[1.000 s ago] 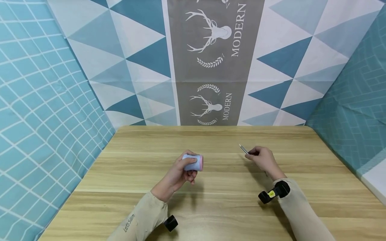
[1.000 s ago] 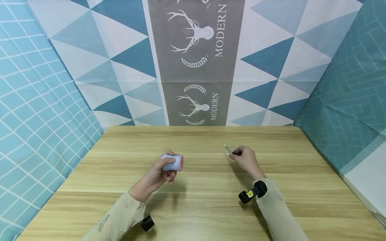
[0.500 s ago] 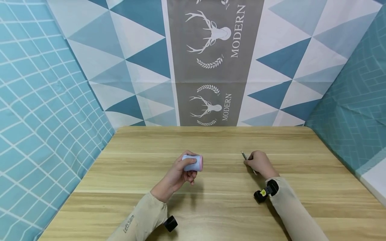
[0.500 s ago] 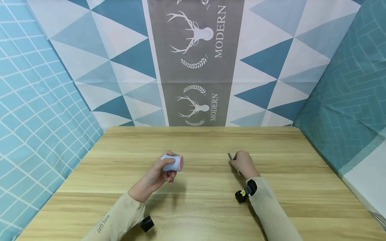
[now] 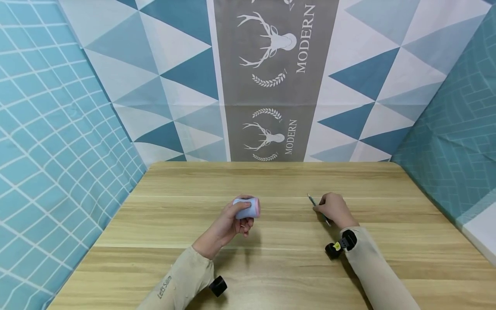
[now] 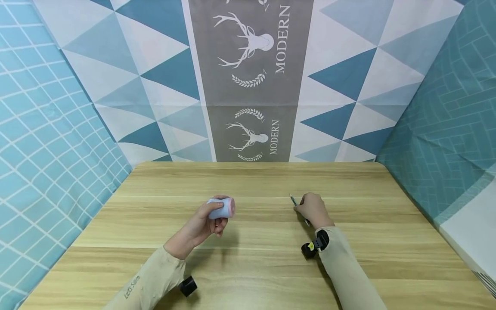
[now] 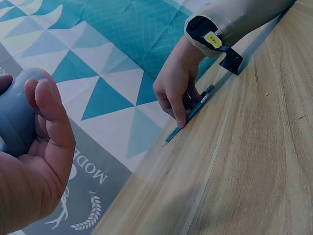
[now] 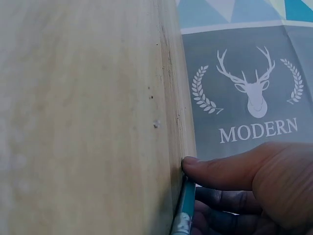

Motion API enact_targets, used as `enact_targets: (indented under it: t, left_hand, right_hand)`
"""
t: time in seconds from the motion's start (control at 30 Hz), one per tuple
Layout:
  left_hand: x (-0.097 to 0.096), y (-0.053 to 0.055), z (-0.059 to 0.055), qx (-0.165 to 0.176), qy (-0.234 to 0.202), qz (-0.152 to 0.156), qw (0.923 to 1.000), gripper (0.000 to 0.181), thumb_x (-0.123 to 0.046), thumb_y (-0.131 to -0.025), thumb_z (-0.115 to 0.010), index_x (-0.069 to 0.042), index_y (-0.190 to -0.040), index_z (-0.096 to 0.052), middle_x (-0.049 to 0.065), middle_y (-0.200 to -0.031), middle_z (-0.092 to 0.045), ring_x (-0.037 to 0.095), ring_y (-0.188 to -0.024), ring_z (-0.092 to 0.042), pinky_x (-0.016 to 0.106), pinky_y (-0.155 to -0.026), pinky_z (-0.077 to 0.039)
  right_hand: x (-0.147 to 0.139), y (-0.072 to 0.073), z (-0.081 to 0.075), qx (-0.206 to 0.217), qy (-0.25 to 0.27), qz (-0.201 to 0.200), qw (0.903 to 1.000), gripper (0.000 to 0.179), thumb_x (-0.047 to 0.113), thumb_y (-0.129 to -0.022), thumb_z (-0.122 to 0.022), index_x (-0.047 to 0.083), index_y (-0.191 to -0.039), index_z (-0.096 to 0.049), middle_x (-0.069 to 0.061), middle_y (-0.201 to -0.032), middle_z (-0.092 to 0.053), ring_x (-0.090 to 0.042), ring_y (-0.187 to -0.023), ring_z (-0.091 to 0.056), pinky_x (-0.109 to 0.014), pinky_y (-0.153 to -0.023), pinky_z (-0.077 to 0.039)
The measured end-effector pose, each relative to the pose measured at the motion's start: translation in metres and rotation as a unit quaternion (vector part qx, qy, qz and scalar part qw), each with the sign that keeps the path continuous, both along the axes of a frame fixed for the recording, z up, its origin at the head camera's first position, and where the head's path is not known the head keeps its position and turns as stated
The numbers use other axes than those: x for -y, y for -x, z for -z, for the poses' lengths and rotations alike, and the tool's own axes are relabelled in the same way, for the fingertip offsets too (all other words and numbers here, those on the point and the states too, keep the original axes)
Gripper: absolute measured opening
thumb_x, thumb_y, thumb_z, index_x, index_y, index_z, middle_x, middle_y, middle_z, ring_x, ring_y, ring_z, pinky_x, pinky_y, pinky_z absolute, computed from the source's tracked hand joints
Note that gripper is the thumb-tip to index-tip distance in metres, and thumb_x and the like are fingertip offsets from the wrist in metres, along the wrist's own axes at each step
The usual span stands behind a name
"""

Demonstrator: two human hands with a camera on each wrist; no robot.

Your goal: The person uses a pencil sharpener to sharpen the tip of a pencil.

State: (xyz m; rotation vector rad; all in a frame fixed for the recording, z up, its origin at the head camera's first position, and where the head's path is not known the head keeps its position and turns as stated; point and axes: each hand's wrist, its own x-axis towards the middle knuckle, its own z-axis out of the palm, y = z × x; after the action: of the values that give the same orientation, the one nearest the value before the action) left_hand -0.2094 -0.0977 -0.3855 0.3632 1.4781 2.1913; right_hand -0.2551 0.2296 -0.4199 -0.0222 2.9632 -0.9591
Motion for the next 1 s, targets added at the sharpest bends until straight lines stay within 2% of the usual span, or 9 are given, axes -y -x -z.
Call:
enact_targets:
  t: [0.13, 0.3, 0.4, 0.5, 0.63, 0.77, 0.9, 1.0]
  left_hand:
    - [0.001, 0.001, 0.000, 0.006, 0.000, -0.007, 1.0000, 0.034, -0.023, -0.095, -0.050, -0.009, -0.125, -0.042, -0.001, -0.064, -0.061, 0.005, -0.049, -0.051, 0.021, -0.045, -0.043]
    - [0.002, 0.002, 0.000, 0.012, 0.002, -0.020, 0.9997, 0.042, -0.025, -0.095, -0.050, -0.007, -0.133, -0.043, 0.002, -0.069, -0.061, 0.005, -0.052, -0.046, 0.019, -0.045, -0.033]
    - [0.003, 0.003, 0.000, 0.021, -0.003, -0.036, 0.9991, 0.036, -0.028, -0.096, -0.048, -0.008, -0.126, -0.052, 0.003, -0.074, -0.061, 0.005, -0.055, -0.045, 0.017, -0.047, -0.031]
    - [0.005, 0.004, -0.002, 0.028, -0.019, -0.048, 0.9983, 0.027, -0.029, -0.096, -0.046, -0.012, -0.112, -0.060, 0.003, -0.077, -0.061, 0.005, -0.058, -0.044, 0.016, -0.048, -0.031]
    - [0.009, 0.005, -0.005, 0.032, -0.057, -0.046, 0.9968, 0.023, -0.025, -0.095, -0.043, -0.012, -0.105, -0.060, 0.004, -0.082, -0.064, 0.008, -0.062, -0.044, 0.017, -0.052, -0.034]
    - [0.014, 0.008, -0.007, 0.037, -0.072, -0.035, 0.9960, 0.023, -0.016, -0.094, -0.045, -0.007, -0.111, -0.057, 0.007, -0.097, -0.064, 0.013, -0.076, -0.052, 0.022, -0.066, -0.044]
    - [0.018, 0.011, -0.007, 0.029, -0.058, -0.027, 0.9975, 0.038, -0.006, -0.095, -0.049, 0.001, -0.133, -0.050, 0.008, -0.112, -0.060, 0.019, -0.099, -0.062, 0.027, -0.082, -0.053]
    - [0.019, 0.013, -0.006, 0.021, -0.062, -0.007, 0.9978, 0.046, -0.006, -0.100, -0.049, 0.005, -0.144, -0.039, 0.007, -0.118, -0.060, 0.022, -0.111, -0.064, 0.034, -0.094, -0.053]
  right_hand:
    - [0.001, 0.000, 0.000, 0.006, -0.003, -0.004, 1.0000, 0.019, 0.014, -0.089, -0.073, -0.003, -0.084, -0.066, -0.008, -0.068, -0.062, -0.015, -0.047, -0.051, -0.029, -0.045, -0.047]
    - [0.000, 0.000, -0.001, 0.021, -0.003, -0.007, 0.9997, 0.022, 0.018, -0.089, -0.073, -0.003, -0.088, -0.065, -0.009, -0.069, -0.061, -0.016, -0.047, -0.051, -0.030, -0.045, -0.047]
    - [-0.003, -0.001, -0.003, 0.029, 0.000, -0.011, 0.9995, 0.027, 0.020, -0.090, -0.072, -0.006, -0.094, -0.065, -0.010, -0.071, -0.062, -0.017, -0.049, -0.052, -0.031, -0.046, -0.048]
    - [-0.005, -0.003, -0.009, 0.019, -0.005, -0.020, 0.9996, 0.031, 0.022, -0.091, -0.070, -0.007, -0.099, -0.066, -0.010, -0.074, -0.063, -0.018, -0.056, -0.054, -0.031, -0.050, -0.048]
    - [-0.008, -0.007, -0.022, 0.014, 0.019, -0.025, 0.9994, 0.031, 0.023, -0.094, -0.067, -0.007, -0.102, -0.065, -0.013, -0.079, -0.063, -0.022, -0.060, -0.056, -0.033, -0.052, -0.048]
    - [-0.011, -0.012, -0.036, 0.007, 0.035, -0.036, 0.9987, 0.034, 0.025, -0.095, -0.066, -0.006, -0.107, -0.065, -0.016, -0.081, -0.063, -0.026, -0.061, -0.058, -0.033, -0.051, -0.048]
    - [-0.014, -0.017, -0.050, -0.007, 0.045, -0.058, 0.9972, 0.037, 0.027, -0.095, -0.066, -0.007, -0.110, -0.065, -0.017, -0.080, -0.065, -0.029, -0.063, -0.060, -0.035, -0.054, -0.051]
    - [-0.015, -0.021, -0.059, -0.014, 0.058, -0.068, 0.9958, 0.037, 0.027, -0.095, -0.066, -0.006, -0.111, -0.065, -0.015, -0.081, -0.066, -0.030, -0.066, -0.061, -0.039, -0.057, -0.053]
